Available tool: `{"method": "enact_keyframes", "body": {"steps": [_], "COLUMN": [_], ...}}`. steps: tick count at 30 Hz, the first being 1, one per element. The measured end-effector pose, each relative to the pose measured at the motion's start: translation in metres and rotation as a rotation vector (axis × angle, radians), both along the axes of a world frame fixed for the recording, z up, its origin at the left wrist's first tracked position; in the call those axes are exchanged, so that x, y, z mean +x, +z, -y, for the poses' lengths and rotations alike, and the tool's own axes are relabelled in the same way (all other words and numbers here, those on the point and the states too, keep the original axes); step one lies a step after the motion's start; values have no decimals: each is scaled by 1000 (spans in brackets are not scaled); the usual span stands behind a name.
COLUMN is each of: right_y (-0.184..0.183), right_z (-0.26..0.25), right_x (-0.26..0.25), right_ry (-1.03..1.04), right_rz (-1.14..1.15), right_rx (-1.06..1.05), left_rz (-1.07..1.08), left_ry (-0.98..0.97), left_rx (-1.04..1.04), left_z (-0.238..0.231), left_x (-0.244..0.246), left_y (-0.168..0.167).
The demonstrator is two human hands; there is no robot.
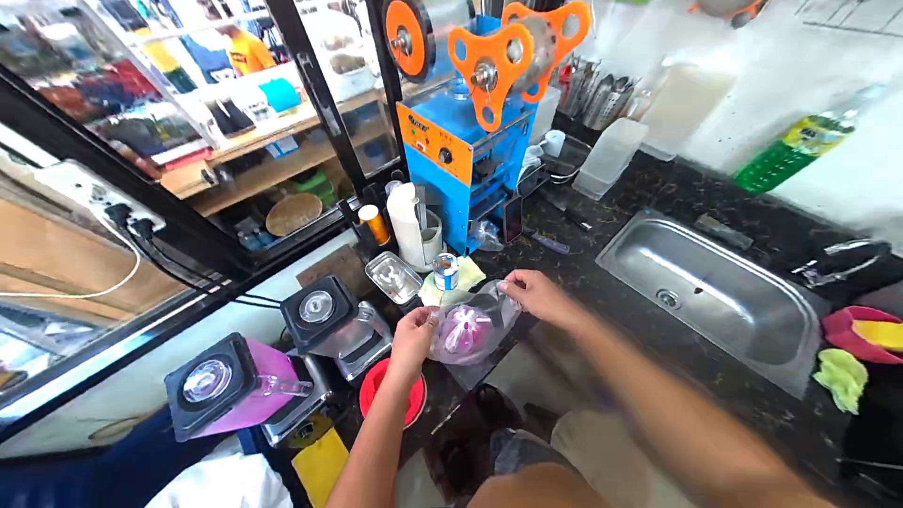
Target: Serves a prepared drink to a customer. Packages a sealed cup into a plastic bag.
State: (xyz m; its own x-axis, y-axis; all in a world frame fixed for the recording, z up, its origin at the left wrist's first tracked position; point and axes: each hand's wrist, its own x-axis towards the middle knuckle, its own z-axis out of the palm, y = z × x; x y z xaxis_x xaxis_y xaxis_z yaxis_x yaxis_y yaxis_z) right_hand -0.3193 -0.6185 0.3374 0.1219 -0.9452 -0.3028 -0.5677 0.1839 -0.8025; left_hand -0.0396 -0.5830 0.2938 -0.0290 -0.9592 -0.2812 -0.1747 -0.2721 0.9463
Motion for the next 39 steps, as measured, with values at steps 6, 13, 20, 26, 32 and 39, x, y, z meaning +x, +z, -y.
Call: {"method": "enact_keyframes", "body": {"steps": [6, 13, 20, 26, 32, 39], "right_y": [20, 1, -5, -5, 27, 119], "right_z": [7, 26, 48, 46, 37, 48], "right_x": [-17, -14, -21, -5, 27, 54], "right_ry": [106, 227, 347, 386, 667, 1016], "right_rz": [343, 173, 442, 545, 310, -102], "right_rx": [230, -12, 84, 177, 129, -560], "left_rz": [989, 512, 281, -418, -197, -105], "left_ry": [-118, 323, 449, 556, 437, 639], "left_rx": [24, -19, 64, 38, 125, -69], "left_z": [-3, -14, -23, -16, -16, -35], "left_x": [26, -14, -23, -79, -110, -92], "left_y": [64, 53, 49, 58, 82, 120]}}
